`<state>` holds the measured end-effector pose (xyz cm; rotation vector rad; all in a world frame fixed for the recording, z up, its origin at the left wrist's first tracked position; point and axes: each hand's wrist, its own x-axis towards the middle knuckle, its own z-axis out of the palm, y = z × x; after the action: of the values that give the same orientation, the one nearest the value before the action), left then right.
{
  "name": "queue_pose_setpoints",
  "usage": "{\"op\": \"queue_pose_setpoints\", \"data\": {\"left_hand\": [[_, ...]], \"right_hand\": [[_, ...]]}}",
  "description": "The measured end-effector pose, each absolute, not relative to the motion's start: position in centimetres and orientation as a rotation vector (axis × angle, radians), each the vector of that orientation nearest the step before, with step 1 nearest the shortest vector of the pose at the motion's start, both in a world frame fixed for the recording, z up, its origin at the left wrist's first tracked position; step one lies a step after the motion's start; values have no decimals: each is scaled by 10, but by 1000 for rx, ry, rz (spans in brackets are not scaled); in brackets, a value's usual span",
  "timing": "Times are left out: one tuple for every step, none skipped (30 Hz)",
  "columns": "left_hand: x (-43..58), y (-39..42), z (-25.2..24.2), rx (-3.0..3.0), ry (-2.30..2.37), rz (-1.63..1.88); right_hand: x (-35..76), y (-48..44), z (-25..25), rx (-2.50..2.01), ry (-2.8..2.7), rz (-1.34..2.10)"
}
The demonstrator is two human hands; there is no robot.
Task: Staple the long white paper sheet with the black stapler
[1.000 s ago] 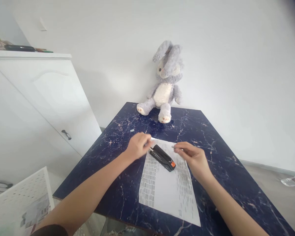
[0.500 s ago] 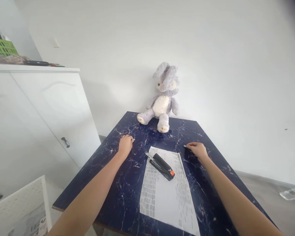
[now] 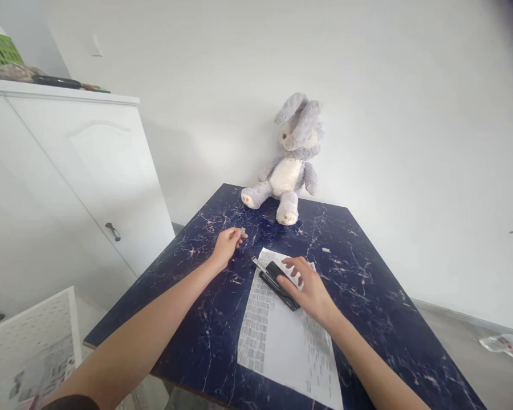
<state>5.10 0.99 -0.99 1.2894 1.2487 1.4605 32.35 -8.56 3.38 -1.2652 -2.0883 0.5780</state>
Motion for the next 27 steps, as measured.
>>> {"op": "queue_pose_setpoints", "data": {"left_hand": [[55,8,-10,1207,1168,1443],[59,6,-9,1143,1106,1427],[62,4,-8,1098,1058,1413],[64,2,-7,1065,1020,1403],[65,0,-5,1040,986,1390],[66,-2,-4,1017,947,1372],[66,-3,-2,989,904,1355],[67,-4,-1,959,858,1338],[67,-4,-1,929,814,1318],[66,-5,0,902,777,1297],[66,-5,0,883,749,1276],[66,-5,0,870,733,1256],[66,-5,0,859,728,1242],[66,-5,0,847,725,1235],[66,-5,0,835,721,1235],[66,-4,0,828,713,1239],[66,-4,0,826,705,1242],[66,-4,-1,826,701,1245],[66,-4,-1,829,702,1245],[67,-4,-1,832,709,1241],[67,-4,-1,838,721,1237],[67,-4,-2,847,734,1232],[68,-5,-1,863,747,1231],[68,-6,-1,889,760,1232],[68,-6,-1,919,775,1236],[68,-7,-1,952,793,1240],[68,-7,0,985,809,1246]], "right_hand": [[321,-90,30,-1269,-2127,584],[319,-93,26,-1273,-2158,587],[318,-95,23,-1273,-2180,591],[317,-96,20,-1270,-2195,599],[316,-97,18,-1265,-2204,610],[315,-97,17,-1261,-2206,622],[315,-97,16,-1260,-2203,633],[314,-96,16,-1261,-2197,644],[314,-96,16,-1261,-2190,651],[314,-95,16,-1260,-2179,660],[314,-95,16,-1261,-2163,673],[314,-94,15,-1265,-2145,689],[314,-94,15,-1272,-2128,708],[315,-93,14,-1281,-2113,723],[315,-93,14,-1288,-2105,731],[315,-93,13,-1290,-2105,732],[316,-93,13,-1288,-2110,725],[316,-93,13,-1284,-2119,716],[316,-93,13,-1280,-2125,706],[316,-93,13,-1279,-2129,700],[316,-93,13,-1279,-2130,699],[316,-93,13,-1278,-2128,699],[316,-93,13,-1275,-2126,700],[316,-93,13,-1270,-2123,701],[316,-92,13,-1264,-2120,702],[316,-92,13,-1260,-2119,702],[316,-92,13,-1258,-2119,701]]}}
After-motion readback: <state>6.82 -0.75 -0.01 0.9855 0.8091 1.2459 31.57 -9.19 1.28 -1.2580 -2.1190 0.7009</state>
